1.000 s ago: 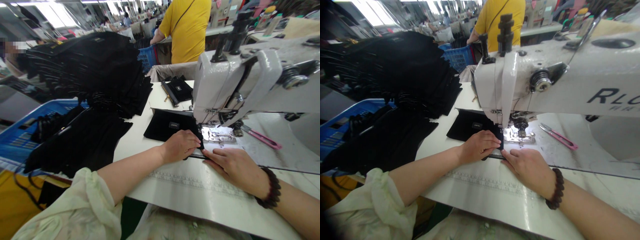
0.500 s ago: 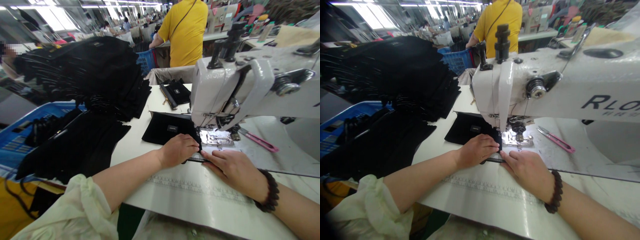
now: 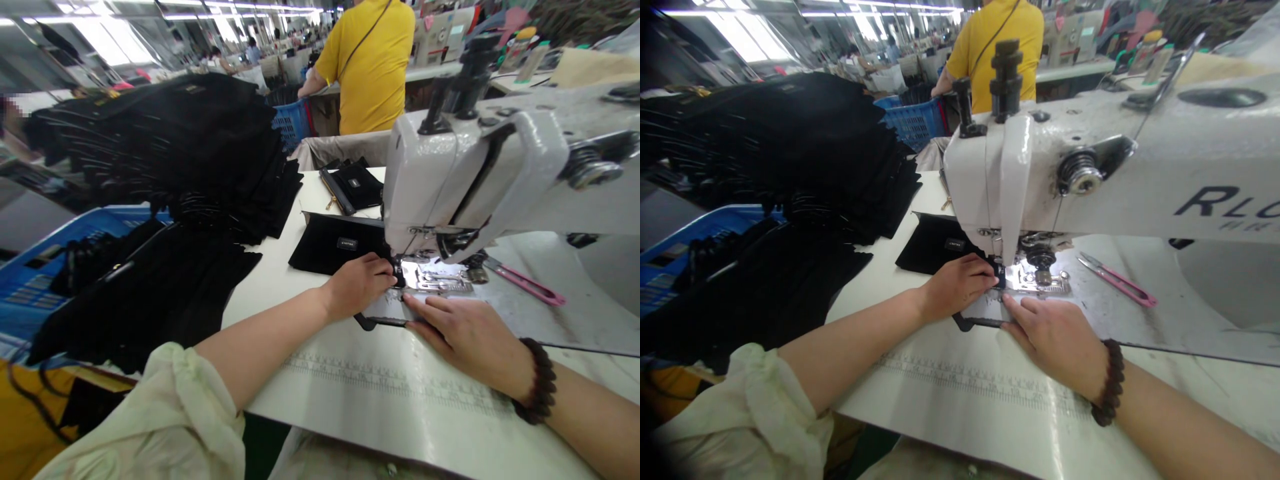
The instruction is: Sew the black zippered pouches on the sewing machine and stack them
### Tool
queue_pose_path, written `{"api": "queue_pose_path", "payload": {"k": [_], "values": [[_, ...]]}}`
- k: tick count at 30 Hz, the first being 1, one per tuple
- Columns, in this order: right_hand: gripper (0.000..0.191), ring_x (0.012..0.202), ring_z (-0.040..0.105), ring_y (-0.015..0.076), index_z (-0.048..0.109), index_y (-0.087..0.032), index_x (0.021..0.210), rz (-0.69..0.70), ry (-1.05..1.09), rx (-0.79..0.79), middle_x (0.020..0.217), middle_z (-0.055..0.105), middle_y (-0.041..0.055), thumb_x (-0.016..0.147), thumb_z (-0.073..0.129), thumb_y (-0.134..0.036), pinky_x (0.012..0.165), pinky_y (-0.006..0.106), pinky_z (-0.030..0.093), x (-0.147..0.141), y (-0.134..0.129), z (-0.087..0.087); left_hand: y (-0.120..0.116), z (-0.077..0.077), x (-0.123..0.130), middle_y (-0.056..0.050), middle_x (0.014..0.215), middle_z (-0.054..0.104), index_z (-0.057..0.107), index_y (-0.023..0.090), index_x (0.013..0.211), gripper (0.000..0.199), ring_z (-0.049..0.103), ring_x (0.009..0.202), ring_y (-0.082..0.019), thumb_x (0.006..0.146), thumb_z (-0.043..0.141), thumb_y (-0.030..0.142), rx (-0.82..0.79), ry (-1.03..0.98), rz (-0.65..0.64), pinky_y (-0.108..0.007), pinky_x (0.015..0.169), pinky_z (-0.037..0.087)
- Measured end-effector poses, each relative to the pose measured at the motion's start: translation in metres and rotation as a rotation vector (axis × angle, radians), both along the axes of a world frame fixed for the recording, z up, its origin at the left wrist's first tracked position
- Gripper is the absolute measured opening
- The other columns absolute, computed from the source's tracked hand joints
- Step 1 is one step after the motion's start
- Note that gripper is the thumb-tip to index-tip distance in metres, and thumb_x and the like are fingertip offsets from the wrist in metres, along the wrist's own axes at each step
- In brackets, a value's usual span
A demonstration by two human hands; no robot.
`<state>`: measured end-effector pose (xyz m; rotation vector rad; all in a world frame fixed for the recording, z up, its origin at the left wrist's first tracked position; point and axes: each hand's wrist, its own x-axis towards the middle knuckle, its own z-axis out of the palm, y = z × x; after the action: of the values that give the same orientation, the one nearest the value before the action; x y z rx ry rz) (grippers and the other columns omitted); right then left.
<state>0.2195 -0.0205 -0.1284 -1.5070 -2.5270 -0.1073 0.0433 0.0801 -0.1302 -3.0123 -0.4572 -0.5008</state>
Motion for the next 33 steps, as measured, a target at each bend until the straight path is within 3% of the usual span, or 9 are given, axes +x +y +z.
{"api": "queue_pose_path", "payload": {"k": [13,21,27,30,33], "values": [[0.034,0.052,0.053,0.0124,0.058,-0.015,0.103,0.006,0.007,-0.024,0.066,0.059,0.0015,0.087,0.037,-0.035,0.046,0.026,0.030,0.000,0.001,0.002,0.011,0.004,0.008,0.000,0.086,0.064,0.064,0.016,0.080,0.015,0.054,0.081,-0.013,0.083,0.050,0.021,-0.128,0.028,0.130,-0.023,0.077,0.040],[0.033,0.053,0.054,0.0131,0.056,-0.015,0.104,-0.002,-0.004,-0.047,0.066,0.059,0.0003,0.086,0.039,-0.036,0.046,0.027,0.031,0.000,0.000,0.001,0.012,0.006,0.008,0.000,0.086,0.063,0.065,0.017,0.082,0.018,0.055,0.083,-0.013,0.084,0.048,0.022,-0.157,0.039,0.119,-0.023,0.078,0.041],[0.034,0.054,0.055,0.0134,0.057,-0.016,0.105,-0.001,0.004,-0.042,0.068,0.060,0.0016,0.087,0.037,-0.036,0.047,0.026,0.033,0.001,-0.001,0.001,0.037,0.017,-0.014,-0.006,0.109,0.055,0.063,0.016,0.099,0.023,0.050,0.102,-0.015,0.083,0.048,0.025,-0.241,0.061,0.152,-0.024,0.088,0.040],[0.036,0.056,0.056,0.0140,0.057,-0.015,0.106,0.013,0.010,-0.027,0.070,0.061,0.0033,0.087,0.035,-0.037,0.047,0.026,0.036,0.002,-0.001,0.001,0.026,0.032,-0.032,-0.008,0.103,0.054,0.058,0.018,0.108,0.028,0.055,0.091,-0.017,0.083,0.047,0.026,-0.177,0.272,0.164,-0.028,0.078,0.045],[0.037,0.058,0.057,0.0152,0.057,-0.015,0.107,0.019,0.024,-0.006,0.074,0.063,0.0047,0.088,0.034,-0.038,0.048,0.026,0.038,0.003,-0.001,-0.001,-0.008,0.042,-0.043,-0.009,0.093,0.053,0.053,0.016,0.113,0.035,0.057,0.068,-0.016,0.082,0.048,0.031,-0.126,0.451,0.166,-0.026,0.056,0.045]]}}
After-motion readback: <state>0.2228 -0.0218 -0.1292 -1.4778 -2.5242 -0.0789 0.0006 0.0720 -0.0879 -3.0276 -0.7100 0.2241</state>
